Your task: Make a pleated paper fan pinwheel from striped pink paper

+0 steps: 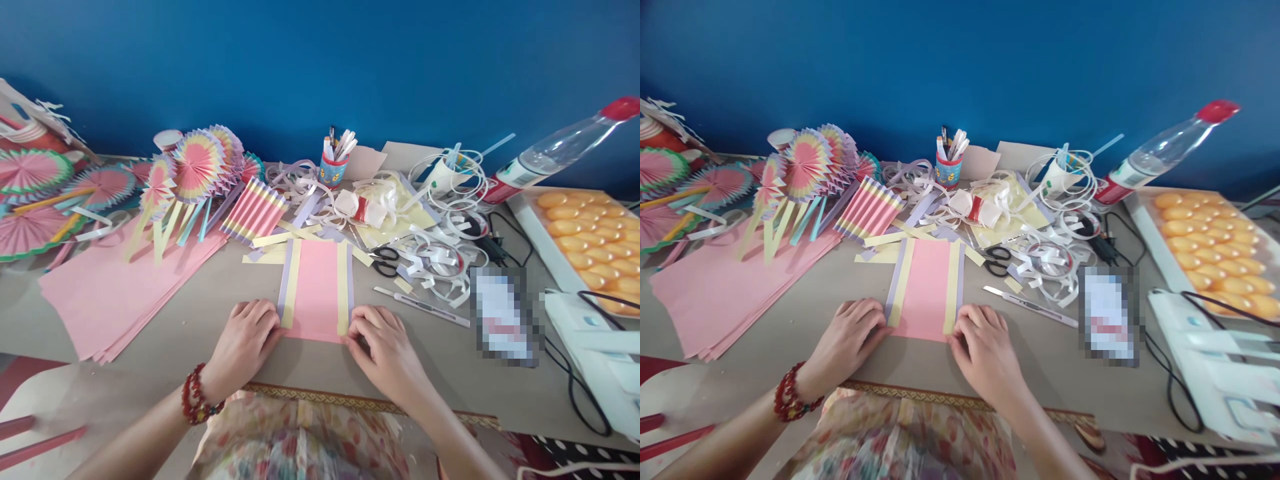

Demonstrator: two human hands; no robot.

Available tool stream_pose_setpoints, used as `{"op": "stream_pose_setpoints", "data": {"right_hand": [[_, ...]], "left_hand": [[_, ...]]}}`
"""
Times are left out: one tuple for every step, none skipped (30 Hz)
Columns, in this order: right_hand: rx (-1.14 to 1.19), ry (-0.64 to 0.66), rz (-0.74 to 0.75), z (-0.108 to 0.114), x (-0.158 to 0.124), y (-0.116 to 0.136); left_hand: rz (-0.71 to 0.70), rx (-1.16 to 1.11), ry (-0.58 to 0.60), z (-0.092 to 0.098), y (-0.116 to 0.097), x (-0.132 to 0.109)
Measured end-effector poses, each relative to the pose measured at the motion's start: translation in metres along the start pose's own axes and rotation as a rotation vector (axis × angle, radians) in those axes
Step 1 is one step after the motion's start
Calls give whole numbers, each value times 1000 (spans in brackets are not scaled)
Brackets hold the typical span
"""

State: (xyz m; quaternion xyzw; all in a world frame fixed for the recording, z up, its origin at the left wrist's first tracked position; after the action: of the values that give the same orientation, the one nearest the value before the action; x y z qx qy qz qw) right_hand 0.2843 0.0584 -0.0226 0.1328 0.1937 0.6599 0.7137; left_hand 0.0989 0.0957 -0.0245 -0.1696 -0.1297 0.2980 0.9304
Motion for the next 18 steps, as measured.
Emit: {"op": "stream_pose_setpoints", "data": {"right_hand": [[-3, 5, 2, 0, 0, 1], [-6, 9, 4, -1, 0, 1], [-8, 13, 7, -1, 0, 1], [-9, 13, 8, -2, 0, 1], [-6, 10, 10, -2, -1, 1], [-1, 1, 11, -2, -2, 1], [8, -11, 11, -1, -2, 0], [21, -24, 11, -1, -3, -1], [37, -36, 11, -1, -3, -2], [55, -48, 11, 0, -4, -3], [72, -56, 13, 0, -4, -4], [88, -64, 15, 0, -5, -4], [102, -75, 20, 1, -6, -4], [114, -88, 26, 1, -7, -4], [123, -102, 33, 2, -8, -3], [130, -113, 41, 3, -10, -2], [132, -123, 50, 3, -11, -2], [129, -130, 61, 2, -13, -1]], "left_hand": [[0, 9, 11, 0, 0, 1], [-1, 19, 21, 0, 0, 1], [-2, 29, 32, -1, -1, 2], [-3, 35, 43, -1, -1, 2], [-4, 37, 51, -1, -1, 3], [-4, 36, 55, -1, -1, 3], [-3, 32, 55, -1, -1, 2], [3, 25, 49, -1, 0, 2], [11, 17, 37, -1, 1, 1], [22, 10, 20, 0, 2, 0], [35, 3, -1, 0, 3, -2], [48, -3, -23, 1, 4, -3], [58, -8, -45, 2, 5, -4], [64, -11, -64, 3, 5, -5], [65, -11, -81, 3, 5, -6], [63, -10, -93, 4, 5, -7], [58, -9, -104, 5, 4, -7], [54, -8, -111, 6, 3, -8]]}}
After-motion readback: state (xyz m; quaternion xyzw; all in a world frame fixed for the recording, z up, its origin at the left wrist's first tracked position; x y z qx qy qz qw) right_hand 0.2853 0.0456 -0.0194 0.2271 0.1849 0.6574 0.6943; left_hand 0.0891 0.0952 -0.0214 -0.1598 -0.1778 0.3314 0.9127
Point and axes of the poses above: each hand's wrist, its own x-axis towards the middle knuckle, its own z-axis out of the back of the hand, y = z × x, the point moved 10 cm from there along x, towards the middle knuckle, and after that the axes turned 15 degrees about -z, right-handed, at the moved point
